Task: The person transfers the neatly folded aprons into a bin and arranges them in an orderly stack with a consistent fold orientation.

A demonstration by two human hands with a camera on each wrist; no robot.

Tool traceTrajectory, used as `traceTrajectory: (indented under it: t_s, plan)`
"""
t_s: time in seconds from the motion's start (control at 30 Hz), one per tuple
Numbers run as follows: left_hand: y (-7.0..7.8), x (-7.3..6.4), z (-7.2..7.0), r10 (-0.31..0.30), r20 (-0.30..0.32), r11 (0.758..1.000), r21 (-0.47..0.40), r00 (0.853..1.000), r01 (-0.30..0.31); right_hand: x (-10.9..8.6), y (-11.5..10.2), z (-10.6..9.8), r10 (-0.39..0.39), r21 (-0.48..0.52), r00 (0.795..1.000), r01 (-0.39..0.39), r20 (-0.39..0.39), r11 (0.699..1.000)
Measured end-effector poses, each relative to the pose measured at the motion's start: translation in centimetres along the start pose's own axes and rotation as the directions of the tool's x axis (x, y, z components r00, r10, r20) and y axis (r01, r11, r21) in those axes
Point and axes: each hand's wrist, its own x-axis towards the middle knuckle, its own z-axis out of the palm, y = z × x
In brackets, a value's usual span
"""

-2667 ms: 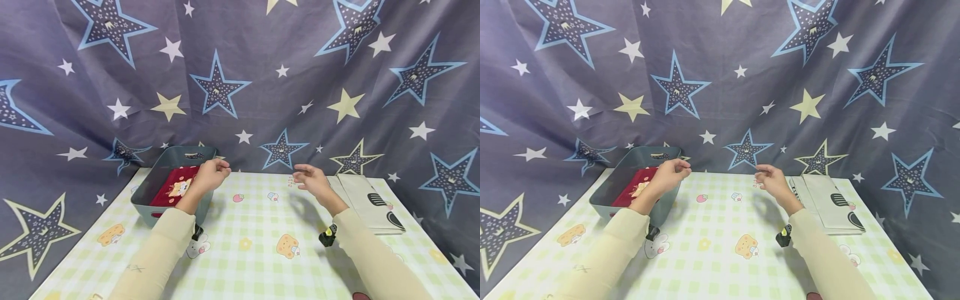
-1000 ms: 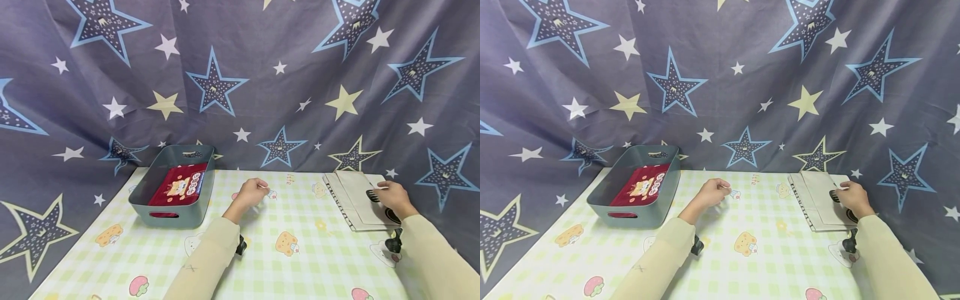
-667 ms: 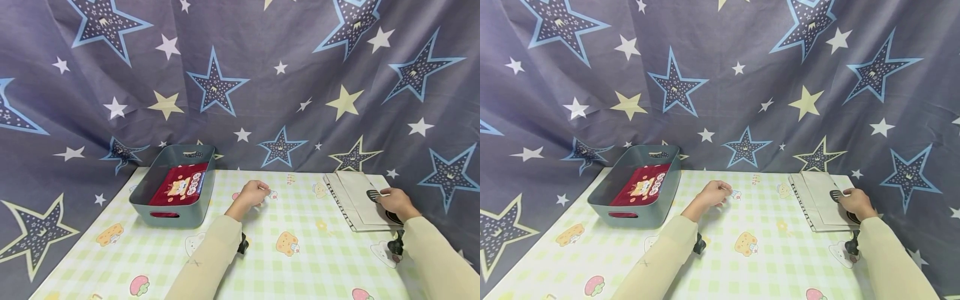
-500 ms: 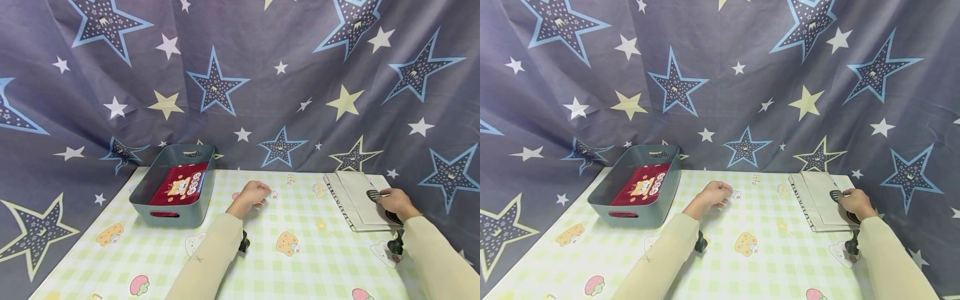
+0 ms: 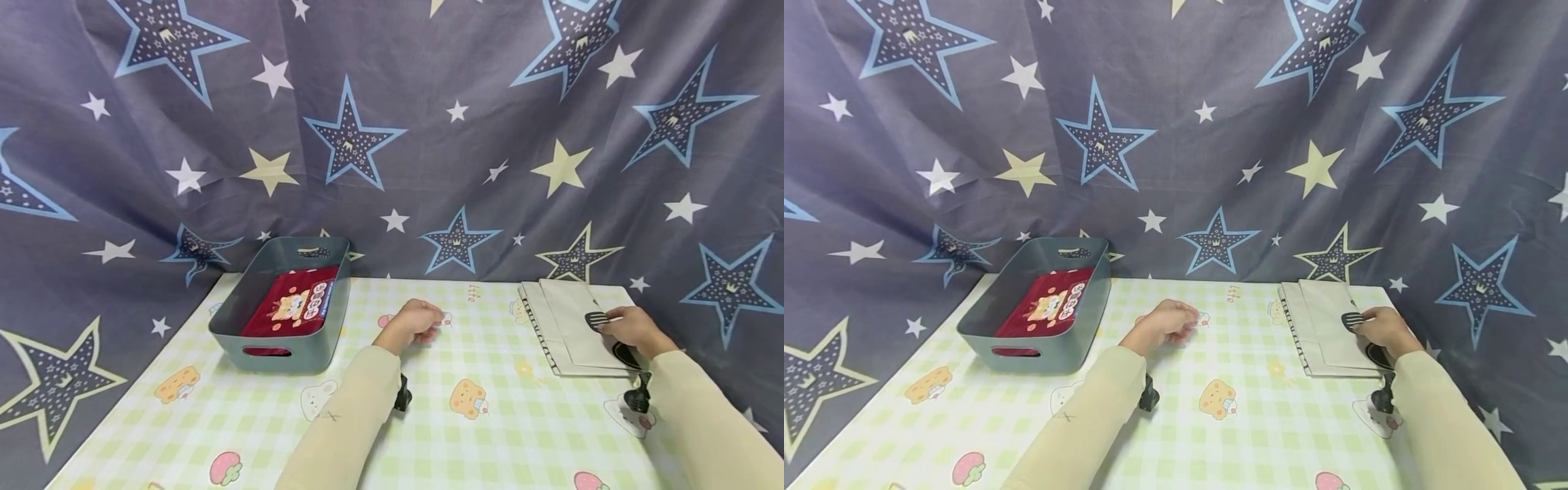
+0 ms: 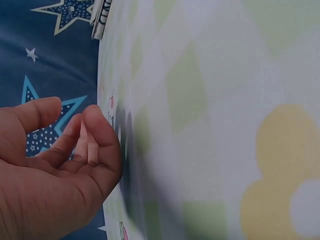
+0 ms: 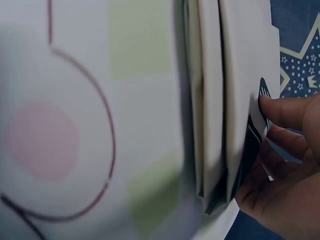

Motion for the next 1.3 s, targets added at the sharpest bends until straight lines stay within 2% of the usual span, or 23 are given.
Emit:
traceTrajectory:
  t_s: [0.23, 0.4, 0.6, 0.8, 1.03, 1.3]
  plan:
    - [-0.2, 0.4, 0.3, -0.009, 0.004, 1.000, 0.005, 1.000, 0.009, 0.2, -1.2, 0.5, -0.096, 0.027, 0.993, 0.094, 0.068, 0.995]
    - [-0.3, 0.4, 0.5, -0.030, -0.010, 1.000, 0.009, 1.000, 0.030, -0.2, -2.4, 1.0, -0.148, 0.067, 0.985, 0.142, 0.087, 0.988]
    - [-0.2, 0.5, 1.0, -0.043, 0.001, 0.999, -0.007, 0.999, 0.043, -0.5, -3.5, 2.0, -0.136, 0.118, 0.983, 0.122, 0.123, 0.986]
    - [0.0, 0.5, 1.8, -0.053, 0.019, 0.997, -0.059, 0.998, 0.054, -0.8, -4.9, 2.7, -0.132, 0.155, 0.975, 0.105, 0.181, 0.982]
    - [0.1, 0.8, 2.8, -0.051, 0.052, 0.994, -0.089, 0.997, 0.056, -1.2, -6.0, 3.5, -0.184, 0.148, 0.962, 0.155, 0.200, 0.977]
    - [0.2, 1.0, 3.6, -0.064, 0.035, 0.984, -0.162, 0.997, 0.069, -1.5, -7.6, 4.6, -0.163, 0.187, 0.953, 0.116, 0.256, 0.976]
